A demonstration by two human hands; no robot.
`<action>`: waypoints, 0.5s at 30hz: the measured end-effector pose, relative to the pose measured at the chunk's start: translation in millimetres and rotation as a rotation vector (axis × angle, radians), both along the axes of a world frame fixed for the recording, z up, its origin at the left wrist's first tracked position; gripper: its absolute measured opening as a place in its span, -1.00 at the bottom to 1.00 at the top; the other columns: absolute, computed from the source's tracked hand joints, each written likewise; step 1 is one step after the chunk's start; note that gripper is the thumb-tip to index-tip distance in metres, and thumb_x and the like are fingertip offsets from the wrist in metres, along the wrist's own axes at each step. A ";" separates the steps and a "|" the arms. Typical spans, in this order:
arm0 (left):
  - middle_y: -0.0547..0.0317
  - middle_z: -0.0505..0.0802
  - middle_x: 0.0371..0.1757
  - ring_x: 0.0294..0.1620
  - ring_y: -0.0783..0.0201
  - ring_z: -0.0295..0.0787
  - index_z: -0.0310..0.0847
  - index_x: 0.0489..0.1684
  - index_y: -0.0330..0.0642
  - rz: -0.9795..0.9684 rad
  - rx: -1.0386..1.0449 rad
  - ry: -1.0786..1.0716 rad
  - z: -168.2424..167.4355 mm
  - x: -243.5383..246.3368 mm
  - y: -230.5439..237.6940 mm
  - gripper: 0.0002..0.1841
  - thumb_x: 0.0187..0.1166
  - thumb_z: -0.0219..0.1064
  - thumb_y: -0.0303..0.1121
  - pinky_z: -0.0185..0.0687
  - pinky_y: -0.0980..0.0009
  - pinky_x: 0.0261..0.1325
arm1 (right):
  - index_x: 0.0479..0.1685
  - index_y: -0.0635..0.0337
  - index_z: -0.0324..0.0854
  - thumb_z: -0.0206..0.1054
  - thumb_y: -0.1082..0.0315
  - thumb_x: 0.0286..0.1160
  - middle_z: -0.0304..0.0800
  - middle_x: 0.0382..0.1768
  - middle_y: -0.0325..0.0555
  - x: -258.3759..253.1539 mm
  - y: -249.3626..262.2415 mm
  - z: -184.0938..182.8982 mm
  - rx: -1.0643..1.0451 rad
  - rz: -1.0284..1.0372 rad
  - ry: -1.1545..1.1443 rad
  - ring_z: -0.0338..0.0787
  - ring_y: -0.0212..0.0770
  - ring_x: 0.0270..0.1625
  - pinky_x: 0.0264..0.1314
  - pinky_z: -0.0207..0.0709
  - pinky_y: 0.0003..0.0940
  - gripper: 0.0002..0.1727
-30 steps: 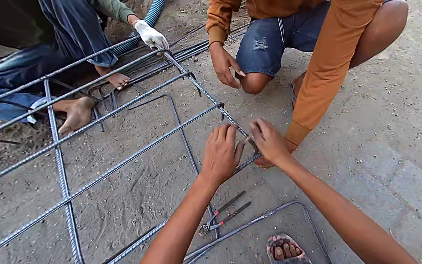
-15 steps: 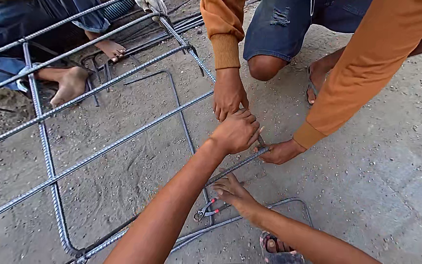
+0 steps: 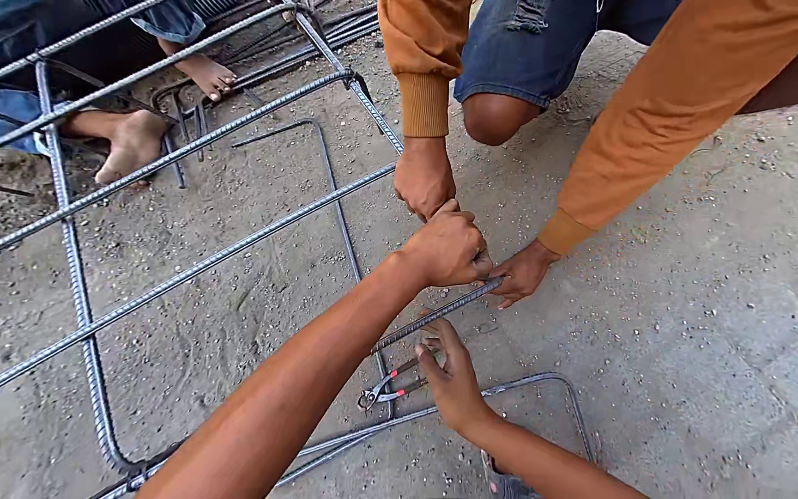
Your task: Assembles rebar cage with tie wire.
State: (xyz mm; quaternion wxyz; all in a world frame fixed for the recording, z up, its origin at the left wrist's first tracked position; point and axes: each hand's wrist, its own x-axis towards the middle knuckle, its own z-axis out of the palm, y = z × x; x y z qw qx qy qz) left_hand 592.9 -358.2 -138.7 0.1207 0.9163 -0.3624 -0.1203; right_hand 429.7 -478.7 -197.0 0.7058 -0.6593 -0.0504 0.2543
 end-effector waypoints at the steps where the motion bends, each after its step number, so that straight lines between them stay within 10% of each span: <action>1: 0.24 0.59 -0.72 -0.39 0.17 0.62 0.52 -0.87 -0.04 -0.002 -0.008 0.003 -1.0 0.5 0.3 -0.56 0.53 0.28 -0.16 0.34 0.07 -0.01 | 0.52 0.53 0.40 0.19 0.40 0.58 0.57 0.46 0.35 0.7 -3.9 -3.5 -0.045 -0.037 0.001 0.64 0.00 0.50 0.48 0.56 -0.20 -0.45; 13: 0.26 0.60 -0.72 -0.40 0.19 0.61 0.55 -0.86 -0.03 -0.021 -0.096 -0.027 -12.0 -0.2 7.6 -0.56 0.56 0.25 -0.14 0.30 0.10 -0.04 | 0.51 0.46 0.39 0.17 0.51 0.61 0.59 0.38 0.27 -7.2 -23.6 -44.4 -0.242 -0.190 0.320 0.70 -0.09 0.36 0.32 0.61 -0.28 -0.52; 15: 0.17 0.67 -0.63 -0.31 0.17 0.64 0.65 -0.74 -0.15 -0.001 0.039 0.052 28.3 -8.1 1.4 -0.61 0.59 0.28 -0.23 0.33 0.13 0.04 | 0.51 0.48 0.38 0.18 0.50 0.61 0.60 0.37 0.28 -4.0 -27.9 -50.3 -0.303 -0.213 0.292 0.71 -0.06 0.34 0.30 0.63 -0.25 -0.52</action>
